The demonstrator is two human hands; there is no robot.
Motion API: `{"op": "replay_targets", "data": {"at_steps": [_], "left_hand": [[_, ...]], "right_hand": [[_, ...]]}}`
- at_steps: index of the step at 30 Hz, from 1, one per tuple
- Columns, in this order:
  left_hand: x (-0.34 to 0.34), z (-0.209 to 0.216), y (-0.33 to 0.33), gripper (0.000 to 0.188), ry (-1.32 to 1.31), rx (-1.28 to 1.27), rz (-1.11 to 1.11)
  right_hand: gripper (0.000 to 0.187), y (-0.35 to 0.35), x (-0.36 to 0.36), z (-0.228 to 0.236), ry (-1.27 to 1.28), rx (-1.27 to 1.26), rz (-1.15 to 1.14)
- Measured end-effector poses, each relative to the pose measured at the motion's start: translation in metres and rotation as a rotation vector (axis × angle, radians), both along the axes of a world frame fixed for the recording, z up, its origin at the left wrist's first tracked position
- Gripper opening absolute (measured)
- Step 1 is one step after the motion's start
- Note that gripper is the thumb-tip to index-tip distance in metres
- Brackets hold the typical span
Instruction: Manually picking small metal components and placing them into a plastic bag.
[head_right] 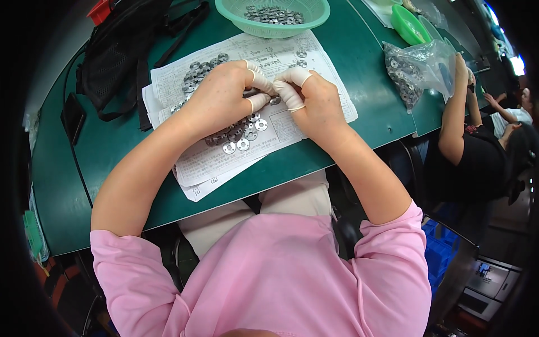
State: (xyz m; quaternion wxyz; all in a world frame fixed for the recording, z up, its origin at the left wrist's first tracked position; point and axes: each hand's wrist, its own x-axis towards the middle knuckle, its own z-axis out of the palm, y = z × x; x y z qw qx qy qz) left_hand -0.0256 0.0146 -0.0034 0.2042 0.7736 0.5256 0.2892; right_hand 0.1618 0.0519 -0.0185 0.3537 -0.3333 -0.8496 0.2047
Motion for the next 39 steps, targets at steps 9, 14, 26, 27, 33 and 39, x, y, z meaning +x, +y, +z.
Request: {"op": "replay_targets", "data": {"at_steps": [9, 14, 26, 27, 33, 39], "left_hand": [[-0.001, 0.001, 0.0, 0.019, 0.012, -0.007, 0.002], [-0.001, 0.002, 0.0, 0.018, 0.0, -0.01, 0.014], [-0.002, 0.002, 0.0, 0.018, -0.056, -0.032, 0.024], [-0.002, 0.002, 0.0, 0.018, -0.055, -0.026, 0.031], [0.0, 0.001, -0.002, 0.018, -0.028, 0.04, 0.037], [-0.002, 0.005, 0.002, 0.018, -0.06, -0.056, 0.017]], "right_hand": [[0.01, -0.005, 0.006, 0.004, 0.13, -0.291, 0.037], [0.009, -0.003, 0.004, 0.005, 0.072, -0.264, 0.05], [0.008, -0.005, -0.003, 0.008, -0.135, 0.182, 0.102], [0.008, -0.005, -0.002, 0.008, -0.153, 0.202, 0.101], [0.007, -0.005, 0.0, 0.004, -0.056, 0.095, 0.094], [0.008, -0.006, 0.003, 0.002, -0.006, -0.068, 0.05]]}}
